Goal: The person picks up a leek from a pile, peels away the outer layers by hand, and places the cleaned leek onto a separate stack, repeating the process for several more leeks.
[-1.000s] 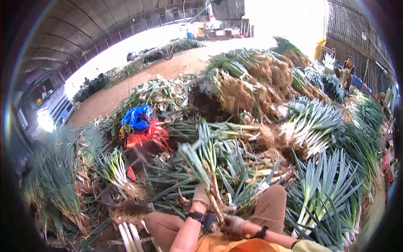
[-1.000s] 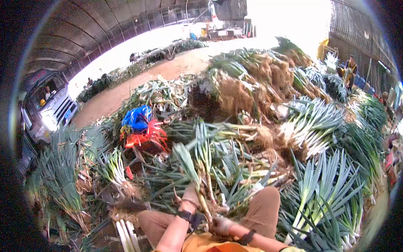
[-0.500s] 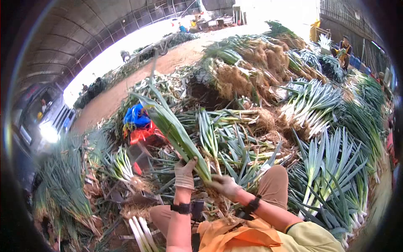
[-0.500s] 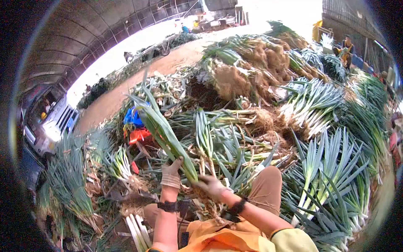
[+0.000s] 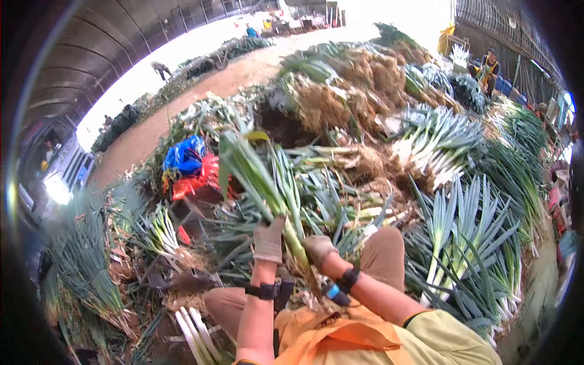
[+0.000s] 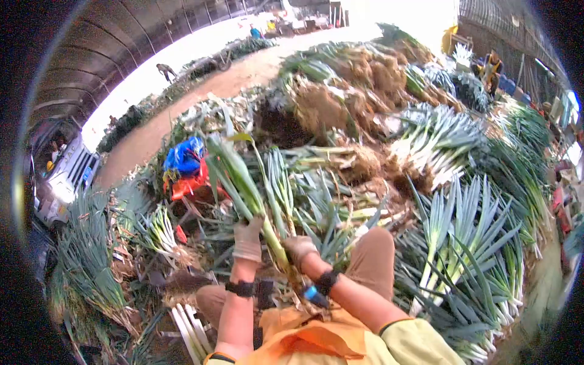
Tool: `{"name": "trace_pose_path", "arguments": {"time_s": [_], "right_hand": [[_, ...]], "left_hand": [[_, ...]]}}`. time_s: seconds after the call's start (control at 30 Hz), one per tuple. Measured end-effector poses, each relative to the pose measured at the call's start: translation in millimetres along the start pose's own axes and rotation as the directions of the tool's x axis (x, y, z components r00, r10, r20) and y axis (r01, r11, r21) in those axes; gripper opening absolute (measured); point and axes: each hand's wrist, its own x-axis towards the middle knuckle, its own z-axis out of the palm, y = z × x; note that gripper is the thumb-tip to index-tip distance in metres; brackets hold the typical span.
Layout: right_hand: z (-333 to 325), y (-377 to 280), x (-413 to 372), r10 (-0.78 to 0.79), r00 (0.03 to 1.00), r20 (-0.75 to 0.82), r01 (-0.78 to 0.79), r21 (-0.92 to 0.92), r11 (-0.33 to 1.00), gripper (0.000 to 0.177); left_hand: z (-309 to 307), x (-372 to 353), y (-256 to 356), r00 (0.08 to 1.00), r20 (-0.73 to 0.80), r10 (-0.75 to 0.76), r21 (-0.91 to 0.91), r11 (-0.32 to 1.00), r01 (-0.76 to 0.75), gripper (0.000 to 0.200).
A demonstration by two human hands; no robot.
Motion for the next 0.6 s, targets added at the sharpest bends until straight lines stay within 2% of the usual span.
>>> {"name": "trace_pose_path", "arguments": {"time_s": [0.03, 0.1, 0.13, 0.17, 0.2, 0.27, 0.3, 0.33, 0.37, 0.4, 0.43, 0.47, 0.5, 0.53, 0.57, 0.6], "right_hand": [[16, 13, 0, 0.086, 0.992, 0.098, -0.115, 0.348, 0.93, 0.018], [39, 23, -12, 0.145, 0.958, 0.246, -0.272, 0.632, 0.726, 0.022], [46, 27, -17, 0.288, 0.867, 0.407, -0.48, 0.526, 0.702, 0.026], [51, 28, -23, 0.421, 0.732, 0.536, -0.656, 0.387, 0.648, 0.029], [52, 31, -31, 0.417, 0.725, 0.547, -0.66, 0.381, 0.648, 0.029], [45, 46, -46, 0.335, 0.843, 0.42, -0.403, 0.083, 0.911, 0.035], [37, 46, -49, 0.251, 0.904, 0.346, -0.305, 0.108, 0.946, 0.034], [30, 46, -57, 0.1, 0.961, 0.256, -0.216, 0.476, 0.853, 0.03], [19, 39, -64, -0.002, 0.934, 0.357, -0.305, 0.801, 0.516, 0.03], [13, 34, -69, -0.137, 0.91, 0.391, -0.386, 0.92, 0.062, 0.03], [22, 24, -72, -0.201, 0.953, 0.228, -0.222, 0.974, 0.053, 0.029], [31, 21, -75, -0.204, 0.958, 0.202, -0.174, 0.974, 0.146, 0.03], [29, 12, -77, -0.206, 0.963, 0.175, -0.125, 0.963, 0.237, 0.03], [24, 2, -78, -0.12, 0.953, 0.277, -0.241, 0.937, 0.253, 0.029], [19, -9, -79, -0.107, 0.971, 0.215, -0.192, 0.962, 0.191, 0.028], [24, -9, -79, -0.129, 0.962, 0.24, -0.238, 0.971, 0.034, 0.028]], "left_hand": [[0, -1, -2, 0.997, 0.07, 0.016, -0.021, 1.0, -0.015, 0.028], [-1, -4, -1, 0.984, 0.17, 0.053, -0.129, 0.991, -0.031, 0.03], [-1, -7, 3, 0.977, 0.194, 0.084, -0.218, 0.975, -0.041, 0.031], [-4, -5, -1, 0.966, 0.231, 0.117, -0.254, 0.966, -0.056, 0.031], [-6, -7, -7, 0.969, 0.225, 0.105, -0.253, 0.966, -0.046, 0.031], [-10, -5, -18, 0.964, 0.254, 0.076, -0.326, 0.945, 0.012, 0.033], [-15, -4, -24, 0.948, 0.31, 0.067, -0.263, 0.965, 0.018, 0.035], [-16, -5, -32, 0.949, 0.31, 0.062, -0.261, 0.965, 0.023, 0.035], [-16, -9, -35, 0.943, 0.328, 0.06, -0.306, 0.951, 0.046, 0.034], [-16, -14, -34, 0.936, 0.347, 0.063, -0.35, 0.934, 0.067, 0.033], [-19, -21, -30, 0.934, 0.357, -0.001, -0.339, 0.932, 0.13, 0.03], [-19, -28, -30, 0.935, 0.356, 0.007, -0.34, 0.932, 0.123, 0.03], [-19, -33, -28, 0.93, 0.301, 0.212, -0.116, 0.976, -0.185, 0.029], [-22, -33, -28, 0.903, 0.267, 0.337, 0.034, 0.933, -0.359, 0.027], [-24, -34, -28, 0.86, 0.228, 0.457, 0.196, 0.843, -0.5, 0.026], [-26, -23, -47, 0.94, 0.211, 0.267, -0.059, 0.964, -0.26, 0.024]]}}
